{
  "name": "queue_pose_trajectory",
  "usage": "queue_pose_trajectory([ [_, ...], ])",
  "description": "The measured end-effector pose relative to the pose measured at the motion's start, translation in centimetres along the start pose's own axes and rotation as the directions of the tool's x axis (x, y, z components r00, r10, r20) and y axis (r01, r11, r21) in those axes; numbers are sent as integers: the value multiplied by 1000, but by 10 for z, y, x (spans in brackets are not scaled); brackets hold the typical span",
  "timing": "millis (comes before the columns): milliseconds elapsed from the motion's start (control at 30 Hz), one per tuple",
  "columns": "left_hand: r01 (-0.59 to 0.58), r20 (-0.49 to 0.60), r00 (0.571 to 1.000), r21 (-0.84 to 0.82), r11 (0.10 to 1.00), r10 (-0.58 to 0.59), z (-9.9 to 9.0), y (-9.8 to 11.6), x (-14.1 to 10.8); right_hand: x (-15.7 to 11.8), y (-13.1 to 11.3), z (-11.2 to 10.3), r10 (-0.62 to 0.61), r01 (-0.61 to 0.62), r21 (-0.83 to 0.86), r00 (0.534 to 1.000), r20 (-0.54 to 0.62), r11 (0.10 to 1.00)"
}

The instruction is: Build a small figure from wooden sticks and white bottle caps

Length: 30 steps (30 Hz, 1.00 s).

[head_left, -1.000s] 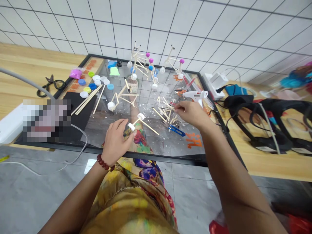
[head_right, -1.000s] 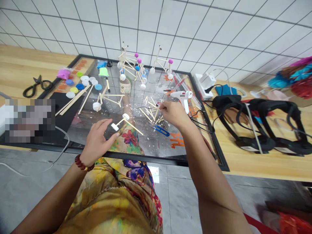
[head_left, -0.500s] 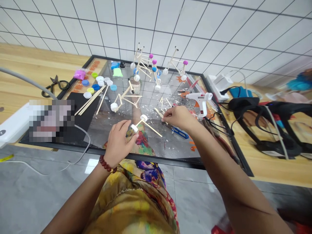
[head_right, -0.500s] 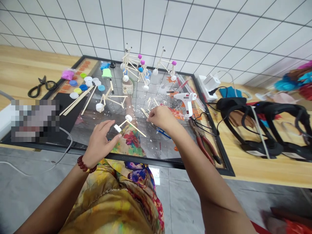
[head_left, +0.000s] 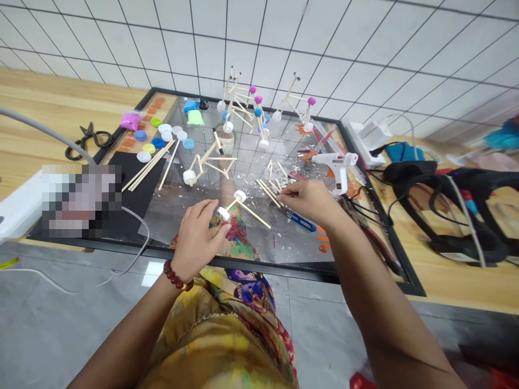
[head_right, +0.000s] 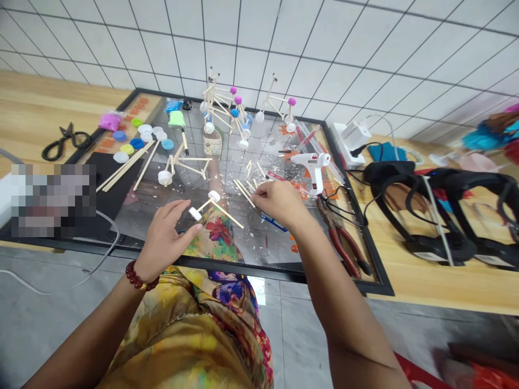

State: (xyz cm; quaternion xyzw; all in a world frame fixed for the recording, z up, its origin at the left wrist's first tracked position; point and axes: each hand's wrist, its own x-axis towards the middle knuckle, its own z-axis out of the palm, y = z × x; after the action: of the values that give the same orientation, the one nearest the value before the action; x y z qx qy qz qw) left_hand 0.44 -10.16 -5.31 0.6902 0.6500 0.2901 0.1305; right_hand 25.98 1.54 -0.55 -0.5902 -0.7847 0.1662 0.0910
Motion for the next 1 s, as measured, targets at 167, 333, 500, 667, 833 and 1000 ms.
queue_pose_trajectory([
  [167,-9,-21,1000,5,1000,9,1,-1,0,2,-6,9,59,-57,-61,997,41,996],
  [333,-8,-20,1000,-1,1000,8,1,-1,0,3,-7,12,69,-65,-71,996,49,995],
  [500,-9,-21,1000,-6,1000,9,0,0,0,1,-2,9,96,-93,-58,994,54,994],
  [667,-4,-28,1000,-11,1000,4,0,0,0,-17,16,0,126,-126,-20,992,16,992],
  [833,-17,-23,1000,1,1000,17,0,-2,0,-40,32,-6,158,-155,-39,984,77,987],
  [1000,-5,12,1000,-1,1000,5,-1,-2,0,-49,40,-15,144,-139,-67,987,75,988],
])
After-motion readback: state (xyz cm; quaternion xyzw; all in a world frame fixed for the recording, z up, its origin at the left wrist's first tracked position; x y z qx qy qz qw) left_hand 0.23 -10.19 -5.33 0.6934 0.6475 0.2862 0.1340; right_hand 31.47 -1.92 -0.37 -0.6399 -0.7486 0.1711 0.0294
